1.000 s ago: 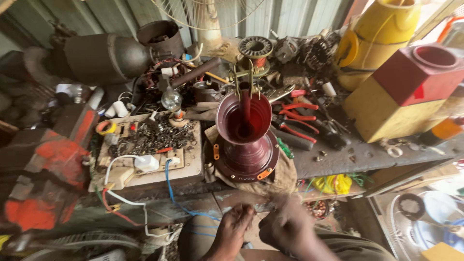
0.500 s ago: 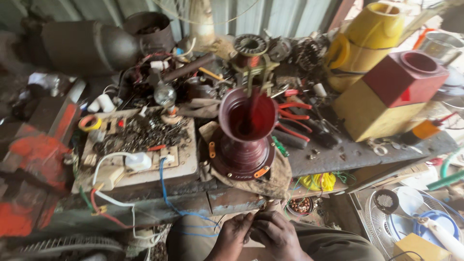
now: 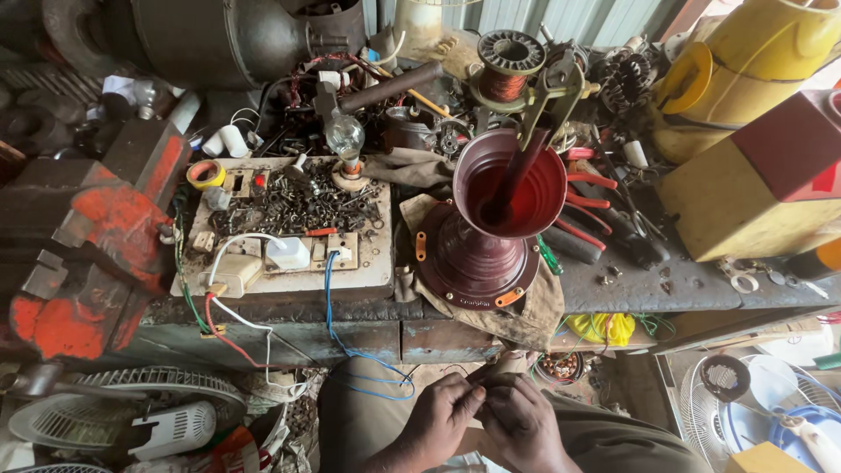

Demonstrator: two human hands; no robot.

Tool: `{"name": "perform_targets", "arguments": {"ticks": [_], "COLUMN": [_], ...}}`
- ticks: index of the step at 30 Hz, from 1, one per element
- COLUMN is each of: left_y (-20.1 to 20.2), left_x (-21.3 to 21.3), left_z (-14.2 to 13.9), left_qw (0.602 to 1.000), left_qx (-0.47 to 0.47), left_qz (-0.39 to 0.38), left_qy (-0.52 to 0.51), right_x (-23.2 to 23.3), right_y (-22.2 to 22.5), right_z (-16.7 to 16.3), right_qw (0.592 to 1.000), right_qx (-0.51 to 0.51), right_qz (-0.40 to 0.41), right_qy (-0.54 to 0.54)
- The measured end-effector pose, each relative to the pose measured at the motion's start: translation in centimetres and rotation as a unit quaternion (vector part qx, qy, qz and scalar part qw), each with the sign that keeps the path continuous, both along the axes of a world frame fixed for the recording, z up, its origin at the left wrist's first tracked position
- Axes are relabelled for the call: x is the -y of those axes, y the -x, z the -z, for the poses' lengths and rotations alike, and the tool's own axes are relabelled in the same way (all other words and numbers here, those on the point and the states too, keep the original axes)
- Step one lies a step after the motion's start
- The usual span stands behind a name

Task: The person works at a cluttered workbench on a red funnel-shaped appliance base, holding it steady while tightening screws around its base with a screwdriver. They reposition the unit, adjust its mounting plate, and reach across the bench for tools and parts.

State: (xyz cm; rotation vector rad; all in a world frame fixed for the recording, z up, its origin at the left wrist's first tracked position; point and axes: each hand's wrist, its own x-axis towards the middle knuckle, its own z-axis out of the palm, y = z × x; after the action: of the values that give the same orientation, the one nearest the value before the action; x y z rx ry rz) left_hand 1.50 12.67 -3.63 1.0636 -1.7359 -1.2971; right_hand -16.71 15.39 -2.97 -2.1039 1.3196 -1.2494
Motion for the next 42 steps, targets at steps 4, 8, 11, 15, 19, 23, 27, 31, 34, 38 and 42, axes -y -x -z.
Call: {"name": "perform_targets", "arguments": {"ticks": [4, 8, 11, 15, 19, 23, 27, 31, 34, 38, 42], "left_y": [-0.5, -1.0, -1.7, -2.7, -2.4, -1.8, -1.7, -1.4, -1.4, -1.5, -1.6], "left_x": [0.7, 3.0, 5.5, 9.6, 11.8, 11.9, 11.8, 12.0, 12.0, 12.0, 12.0], "left_z": [-1.7, -2.9, -3.2, -3.6, -3.8, -3.4, -3.1, -3.4, -3.6, -3.6, -3.7], "left_qw": [0.997, 0.954, 0.945, 0.861, 0.799, 0.788, 0.786, 0.789, 0.784, 0.790, 0.795], "left_qx": [0.037, 0.088, 0.123, 0.218, 0.321, 0.310, 0.322, 0.326, 0.322, 0.311, 0.302], "left_qz": [0.047, -0.021, -0.085, -0.167, -0.165, -0.180, -0.181, -0.185, -0.188, -0.185, -0.183], "left_qy": [0.041, 0.286, 0.292, 0.428, 0.480, 0.501, 0.497, 0.487, 0.496, 0.494, 0.493], "right_x": [0.5, 1.0, 0.7, 0.2, 0.7, 1.0, 1.2, 1.5, 1.9, 5.0, 10.6], "right_y": [1.7, 2.6, 1.9, 1.3, 1.8, 2.5, 3.3, 4.7, 5.8, 6.6, 6.0], "right_z": [0.1, 2.2, 4.5, 5.8, 5.7, 5.9, 6.4, 5.1, 2.3, -2.4, -5.0], "right_qw": [0.997, 0.984, 0.884, 0.908, 0.925, 0.930, 0.910, 0.962, 0.983, 0.979, 0.971], "right_qx": [0.050, 0.118, 0.343, 0.299, 0.265, 0.272, 0.312, 0.237, 0.149, 0.062, 0.065], "right_qz": [-0.020, 0.015, 0.034, 0.027, 0.040, 0.061, 0.074, 0.079, 0.105, 0.163, 0.172], "right_qy": [-0.051, -0.131, -0.315, -0.293, -0.271, -0.240, -0.262, -0.114, 0.015, 0.106, 0.150]}}
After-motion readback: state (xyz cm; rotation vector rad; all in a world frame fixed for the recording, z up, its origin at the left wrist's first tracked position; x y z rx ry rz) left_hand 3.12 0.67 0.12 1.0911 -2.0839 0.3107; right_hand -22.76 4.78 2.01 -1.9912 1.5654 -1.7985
